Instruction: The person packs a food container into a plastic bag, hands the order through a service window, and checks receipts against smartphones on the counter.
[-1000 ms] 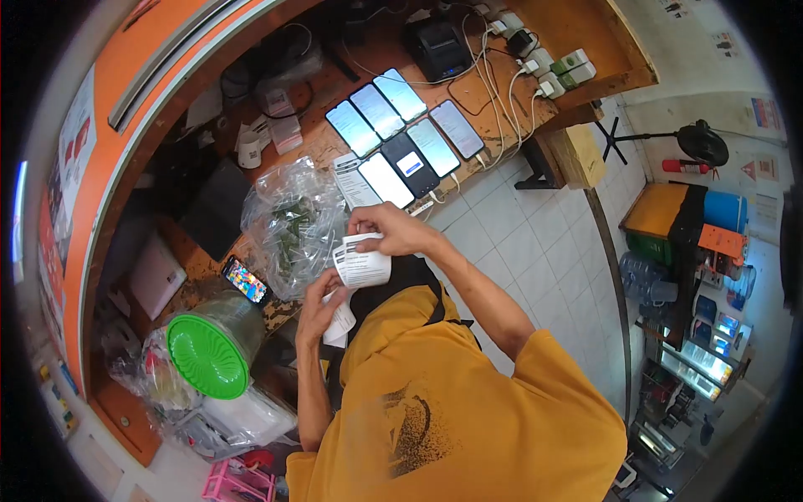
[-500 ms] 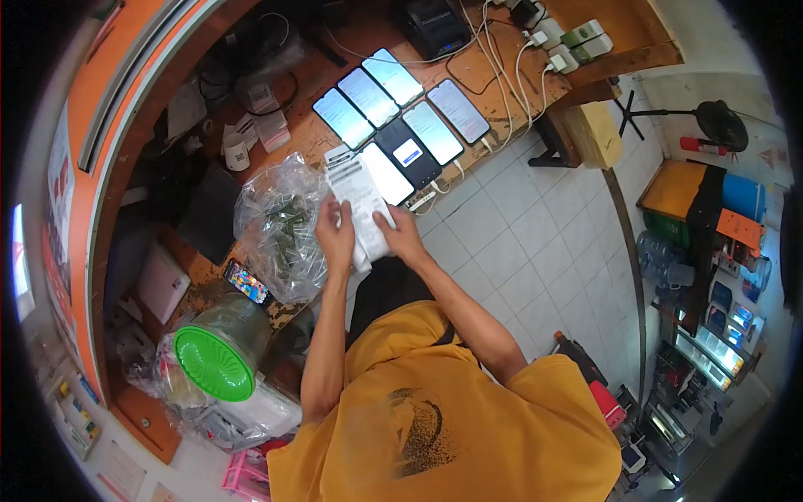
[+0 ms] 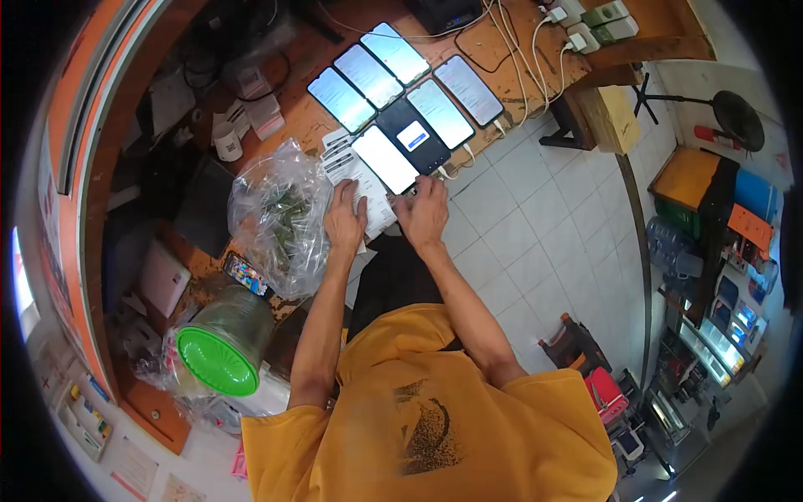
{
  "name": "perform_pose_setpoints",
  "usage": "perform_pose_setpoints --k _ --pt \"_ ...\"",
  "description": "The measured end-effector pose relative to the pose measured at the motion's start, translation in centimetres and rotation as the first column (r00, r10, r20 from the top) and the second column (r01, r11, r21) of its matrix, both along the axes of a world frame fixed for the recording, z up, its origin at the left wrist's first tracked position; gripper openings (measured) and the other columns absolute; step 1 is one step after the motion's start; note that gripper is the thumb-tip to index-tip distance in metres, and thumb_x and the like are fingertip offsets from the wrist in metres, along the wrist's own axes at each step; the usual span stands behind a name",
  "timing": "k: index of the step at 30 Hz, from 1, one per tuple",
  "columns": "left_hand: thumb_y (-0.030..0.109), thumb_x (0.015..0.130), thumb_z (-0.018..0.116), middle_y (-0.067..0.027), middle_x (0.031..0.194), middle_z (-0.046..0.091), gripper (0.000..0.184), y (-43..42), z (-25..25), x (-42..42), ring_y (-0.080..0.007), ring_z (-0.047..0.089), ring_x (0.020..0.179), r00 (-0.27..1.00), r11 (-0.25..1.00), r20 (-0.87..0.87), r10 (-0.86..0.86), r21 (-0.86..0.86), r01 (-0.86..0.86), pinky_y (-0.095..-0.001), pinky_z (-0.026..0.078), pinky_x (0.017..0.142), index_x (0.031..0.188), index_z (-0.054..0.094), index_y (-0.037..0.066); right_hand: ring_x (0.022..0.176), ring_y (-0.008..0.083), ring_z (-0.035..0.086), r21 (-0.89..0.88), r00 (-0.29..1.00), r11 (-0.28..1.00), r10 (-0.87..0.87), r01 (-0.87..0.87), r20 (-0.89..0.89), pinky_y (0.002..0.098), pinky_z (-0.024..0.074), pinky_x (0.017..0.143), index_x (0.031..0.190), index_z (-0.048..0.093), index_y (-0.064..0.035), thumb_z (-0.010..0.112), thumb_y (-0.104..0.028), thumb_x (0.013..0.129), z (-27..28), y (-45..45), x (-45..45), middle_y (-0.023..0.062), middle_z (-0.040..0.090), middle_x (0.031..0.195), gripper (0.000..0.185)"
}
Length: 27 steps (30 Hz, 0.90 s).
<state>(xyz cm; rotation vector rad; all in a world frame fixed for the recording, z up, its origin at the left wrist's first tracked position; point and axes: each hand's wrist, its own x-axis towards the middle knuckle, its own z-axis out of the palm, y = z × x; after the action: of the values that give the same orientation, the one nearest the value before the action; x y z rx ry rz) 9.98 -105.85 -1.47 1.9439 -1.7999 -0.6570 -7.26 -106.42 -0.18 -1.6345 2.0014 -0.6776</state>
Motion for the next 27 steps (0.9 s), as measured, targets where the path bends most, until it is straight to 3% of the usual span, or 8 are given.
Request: perform_pose_setpoints --k 3,9,15,18,21,24,27 --pt "0.016 0.09 0.064 -0.0101 0.131 0.059 0.036 0.2 -1.0 0.1 -0.0378 0.065 0.102 0.999 1.0 0.032 0.01 -0.021 -0.01 -0.045 0.054 0.087 0.124 0.062 0.005 0.11 0.0401 0.049 0.17 0.991 0.982 0.095 -0.078 -0.096 0.0491 0.0462 0.09 0.125 0.05 0.0003 0.08 -0.022 0.075 -0.7 -0.2 -0.4 0.0221 0.051 0.119 0.063" --pt "0.016 0.09 0.064 -0.0096 0.134 0.057 0.036 0.4 -1.3 0.0 -0.0375 0.066 0.1 0.999 1.0 0.036 0.024 -0.007 -0.023 -0.0456 0.054 0.085 0.124 0.061 0.007 0.107 0.0384 0.051 0.073 0.984 0.994 0.089 -0.079 -0.155 0.0487 0.0465 0.086 0.126 0.049 -0.0008 0.082 -0.025 0.074 -1.2 0.0 0.5 0.0206 0.051 0.113 0.066" --pt "0.017 0.09 0.065 -0.0085 0.134 0.058 0.036 0.4 -1.2 0.0 -0.0369 0.066 0.096 0.998 0.999 0.043 0.035 0.016 -0.035 -0.0457 0.055 0.082 0.124 0.06 0.008 0.106 0.0377 0.051 0.118 0.98 0.99 0.095 -0.075 -0.175 0.0481 0.0462 0.086 0.13 0.048 0.0002 0.082 -0.028 0.073 -1.4 -0.5 0.8 0.0208 0.051 0.114 0.072" --pt "0.016 0.089 0.065 -0.0085 0.133 0.058 0.036 0.5 -1.4 0.0 -0.0364 0.067 0.096 0.998 0.999 0.045 0.035 0.002 -0.035 -0.0457 0.055 0.082 0.124 0.06 0.008 0.105 0.0365 0.051 0.057 0.97 0.994 0.102 -0.092 -0.219 0.0475 0.0453 0.086 0.131 0.048 0.0006 0.081 -0.03 0.073 -1.7 -0.2 1.0 0.0195 0.052 0.113 0.074" --pt "0.016 0.089 0.066 -0.0083 0.134 0.058 0.036 0.5 -1.3 -0.1 -0.0363 0.067 0.096 0.998 0.999 0.047 0.034 0.001 -0.034 -0.0458 0.055 0.082 0.124 0.061 0.008 0.106 0.0354 0.051 0.142 0.974 0.989 0.07 -0.04 -0.213 0.0475 0.0442 0.087 0.129 0.05 0.0002 0.082 -0.03 0.072 -1.3 -0.4 1.0 0.0179 0.052 0.114 0.073" --pt "0.016 0.089 0.066 -0.0079 0.134 0.058 0.036 0.7 -1.8 0.0 -0.0362 0.067 0.096 0.999 0.999 0.031 0.038 -0.032 -0.037 -0.0457 0.055 0.082 0.123 0.061 0.007 0.106 0.0347 0.051 0.067 0.969 0.989 0.14 -0.129 -0.205 0.0472 0.0437 0.089 0.126 0.051 -0.0001 0.083 -0.03 0.07 -3.5 -0.2 0.8 0.0168 0.052 0.115 0.071" --pt "0.016 0.089 0.066 -0.0076 0.134 0.058 0.036 0.6 -1.5 0.0 -0.0363 0.067 0.095 0.998 0.999 0.049 0.033 0.006 -0.033 -0.0456 0.055 0.082 0.124 0.061 0.007 0.108 0.0353 0.05 0.117 0.98 0.99 0.104 -0.085 -0.171 0.0477 0.0434 0.089 0.123 0.052 -0.0003 0.084 -0.029 0.07 -1.5 -0.9 1.0 0.0177 0.052 0.116 0.067"
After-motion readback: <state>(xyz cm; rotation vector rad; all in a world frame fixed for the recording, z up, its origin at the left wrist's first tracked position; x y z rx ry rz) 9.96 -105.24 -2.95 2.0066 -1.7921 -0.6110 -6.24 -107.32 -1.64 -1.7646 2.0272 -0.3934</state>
